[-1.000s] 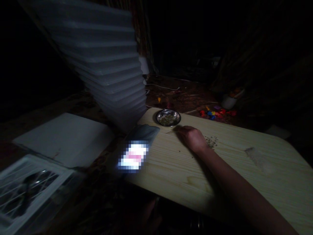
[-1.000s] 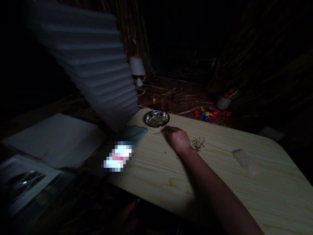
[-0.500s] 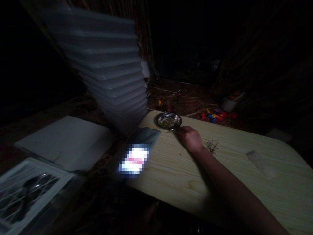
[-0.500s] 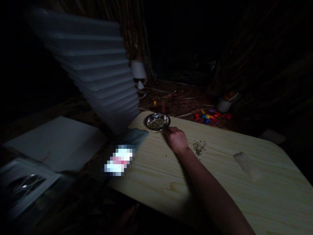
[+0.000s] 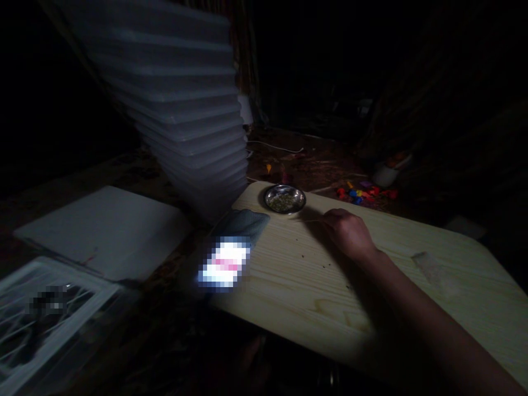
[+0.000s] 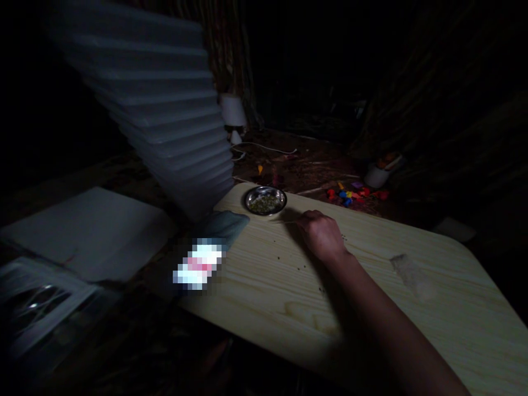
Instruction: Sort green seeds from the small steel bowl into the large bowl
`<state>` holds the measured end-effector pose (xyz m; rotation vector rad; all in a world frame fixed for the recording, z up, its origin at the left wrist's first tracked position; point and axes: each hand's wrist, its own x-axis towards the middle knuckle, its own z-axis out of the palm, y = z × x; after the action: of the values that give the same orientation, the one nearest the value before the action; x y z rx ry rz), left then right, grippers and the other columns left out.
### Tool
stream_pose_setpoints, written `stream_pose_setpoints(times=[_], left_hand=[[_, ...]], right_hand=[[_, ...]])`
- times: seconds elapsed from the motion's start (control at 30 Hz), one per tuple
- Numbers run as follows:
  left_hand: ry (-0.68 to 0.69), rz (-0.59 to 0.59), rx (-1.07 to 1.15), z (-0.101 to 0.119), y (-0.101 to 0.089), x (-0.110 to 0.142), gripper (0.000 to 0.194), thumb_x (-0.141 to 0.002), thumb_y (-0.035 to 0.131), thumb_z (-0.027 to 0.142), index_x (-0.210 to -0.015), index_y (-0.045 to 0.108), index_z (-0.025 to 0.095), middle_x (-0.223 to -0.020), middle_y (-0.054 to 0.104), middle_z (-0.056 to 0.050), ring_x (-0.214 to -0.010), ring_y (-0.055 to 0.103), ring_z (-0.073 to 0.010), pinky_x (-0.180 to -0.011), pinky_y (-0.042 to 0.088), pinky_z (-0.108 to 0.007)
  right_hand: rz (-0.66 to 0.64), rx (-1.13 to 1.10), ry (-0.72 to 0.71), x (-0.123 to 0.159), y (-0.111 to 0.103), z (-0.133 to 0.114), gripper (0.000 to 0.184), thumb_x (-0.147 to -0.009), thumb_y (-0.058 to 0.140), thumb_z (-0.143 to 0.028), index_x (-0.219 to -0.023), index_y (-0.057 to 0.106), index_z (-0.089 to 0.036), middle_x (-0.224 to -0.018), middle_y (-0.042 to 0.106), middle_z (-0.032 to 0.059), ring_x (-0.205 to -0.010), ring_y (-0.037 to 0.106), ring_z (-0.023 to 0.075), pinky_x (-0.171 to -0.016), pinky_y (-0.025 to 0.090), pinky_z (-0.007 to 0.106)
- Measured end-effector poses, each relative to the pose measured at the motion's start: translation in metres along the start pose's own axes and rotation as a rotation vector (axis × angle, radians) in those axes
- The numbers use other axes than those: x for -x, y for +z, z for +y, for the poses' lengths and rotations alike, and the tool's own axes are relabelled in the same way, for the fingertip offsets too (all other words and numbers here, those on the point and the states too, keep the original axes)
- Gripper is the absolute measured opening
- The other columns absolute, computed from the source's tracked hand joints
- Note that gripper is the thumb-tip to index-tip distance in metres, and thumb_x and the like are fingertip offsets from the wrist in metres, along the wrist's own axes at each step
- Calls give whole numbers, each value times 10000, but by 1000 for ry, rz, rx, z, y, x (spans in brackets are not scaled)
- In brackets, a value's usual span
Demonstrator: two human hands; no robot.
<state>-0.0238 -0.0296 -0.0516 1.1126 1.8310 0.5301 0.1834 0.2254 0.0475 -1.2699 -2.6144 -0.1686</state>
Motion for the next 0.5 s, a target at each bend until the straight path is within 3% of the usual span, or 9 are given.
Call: stream_pose_setpoints(times=[0.1, 0.27, 0.5], left_hand=[[7, -15, -7, 2, -1, 0, 317, -908, 561, 406, -1098, 614, 158, -1100, 646, -57, -942, 635, -192, -829, 535, -385], [2, -19, -16, 0, -2, 1, 327, -906, 562, 412, -1106, 616, 159, -1121, 644, -59, -973, 632, -203, -856, 527, -400], [5, -24, -10, -4, 2, -2, 321, -910, 557, 410, -1108, 610, 162, -1107, 644, -63, -949, 634, -190, -834, 535, -388]], right_hand=[[-37, 13, -9, -4, 3, -10, 273, -965, 462, -267, -1052, 717, -221, -1000, 702, 92, -928, 616, 203, -756, 429, 273], [-79, -49, -163, 1, 9, -35, 290, -979, 447, -297, -1092, 702, -219, -1049, 699, 88, -972, 606, 203, -815, 437, 289], [-170, -39, -283, 33, -10, -35, 325, -990, 392, -249, -1042, 713, -249, -987, 703, 48, -943, 614, 223, -800, 477, 347]])
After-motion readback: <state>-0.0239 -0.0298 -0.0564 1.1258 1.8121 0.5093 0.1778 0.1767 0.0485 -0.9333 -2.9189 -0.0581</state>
